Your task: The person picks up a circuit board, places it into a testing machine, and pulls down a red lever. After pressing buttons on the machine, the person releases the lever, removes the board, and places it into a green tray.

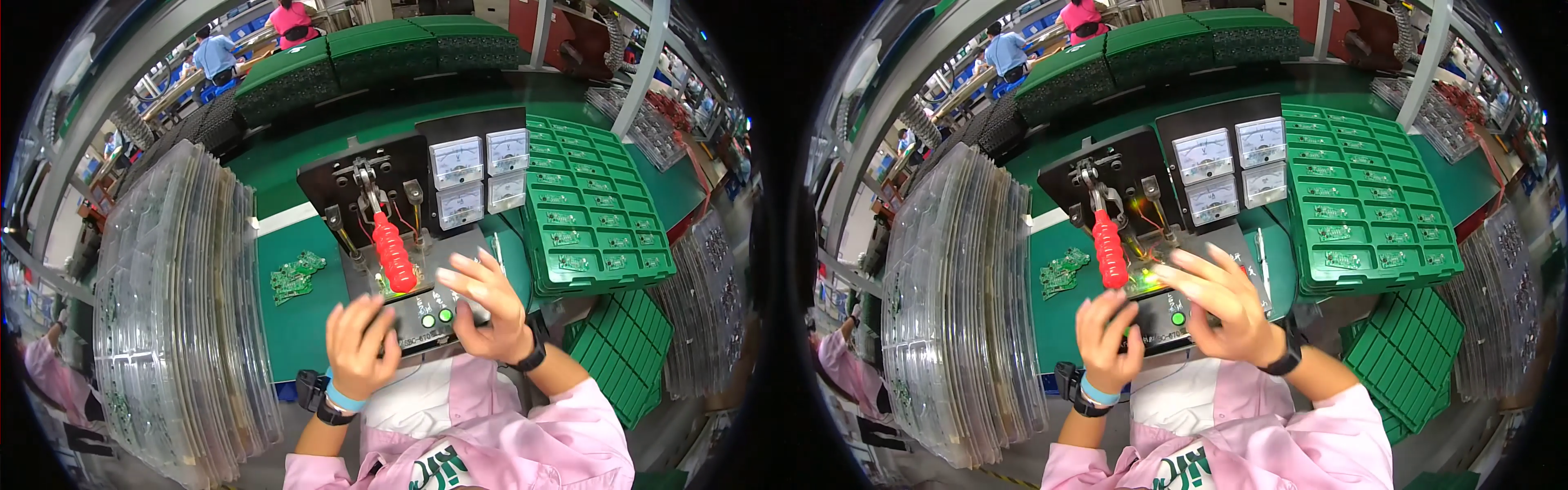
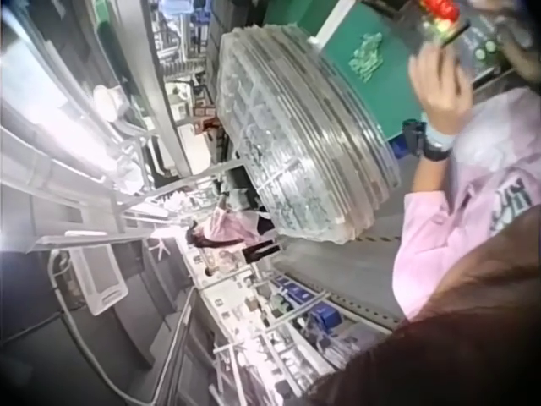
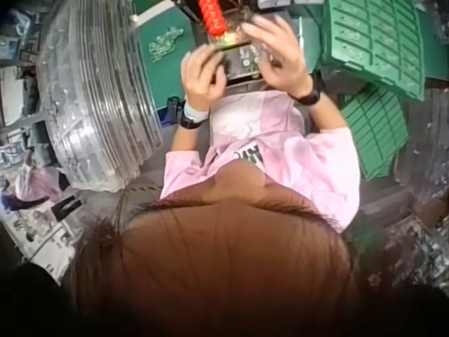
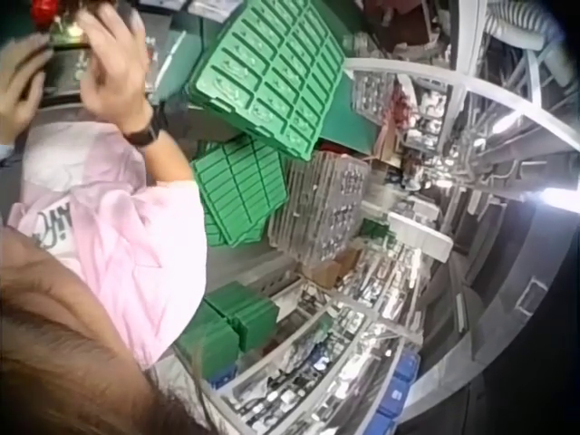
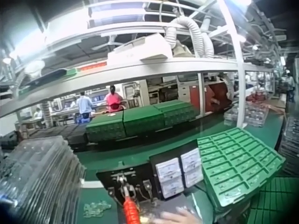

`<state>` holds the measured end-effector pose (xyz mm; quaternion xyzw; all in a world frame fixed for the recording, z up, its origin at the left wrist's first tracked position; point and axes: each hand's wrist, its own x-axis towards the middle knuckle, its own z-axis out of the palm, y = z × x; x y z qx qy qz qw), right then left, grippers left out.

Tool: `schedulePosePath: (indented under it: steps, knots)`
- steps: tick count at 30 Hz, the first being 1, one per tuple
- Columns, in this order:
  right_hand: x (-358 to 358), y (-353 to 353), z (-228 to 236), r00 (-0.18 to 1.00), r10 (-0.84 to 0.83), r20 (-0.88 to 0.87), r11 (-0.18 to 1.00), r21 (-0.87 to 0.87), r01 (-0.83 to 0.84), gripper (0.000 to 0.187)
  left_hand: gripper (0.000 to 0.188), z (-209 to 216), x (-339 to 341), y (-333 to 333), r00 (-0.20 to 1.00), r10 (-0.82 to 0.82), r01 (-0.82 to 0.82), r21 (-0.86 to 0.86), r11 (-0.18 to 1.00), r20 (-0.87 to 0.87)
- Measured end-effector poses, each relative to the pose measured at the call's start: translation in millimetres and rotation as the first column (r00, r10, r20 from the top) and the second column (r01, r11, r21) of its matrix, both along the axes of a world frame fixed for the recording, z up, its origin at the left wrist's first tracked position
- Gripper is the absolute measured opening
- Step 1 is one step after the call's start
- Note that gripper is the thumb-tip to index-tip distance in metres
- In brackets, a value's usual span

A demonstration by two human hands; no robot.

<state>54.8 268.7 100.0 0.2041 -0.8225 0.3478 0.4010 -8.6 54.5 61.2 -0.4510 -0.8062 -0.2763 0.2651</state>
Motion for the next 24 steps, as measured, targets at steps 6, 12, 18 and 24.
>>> schedulePosePath:
  steps: [6,12,18,24]
  knots:
    - [32.0,1.7,-108.2,0.971,-0.234,-0.055,0.886,0.400,0.236,0.044,0.060,7.7,-13.7,20.6,0.978,0.082,-0.108,0.132,0.985,0.192]
    - [22.6,-0.8,-124.5,0.857,-0.372,-0.355,0.736,0.449,0.506,0.042,0.067,3.4,-13.2,18.3,0.970,0.153,-0.178,0.120,0.977,0.189]
    - [22.0,-6.5,-123.7,0.842,-0.422,-0.336,0.730,0.425,0.536,0.042,0.065,-0.3,-13.5,19.9,0.978,0.143,-0.177,0.239,0.955,0.154]
    - [27.1,-10.2,-109.7,0.877,-0.402,-0.263,0.796,0.374,0.476,0.032,0.058,13.8,-7.0,17.6,0.934,0.260,-0.215,-0.196,0.957,0.244]
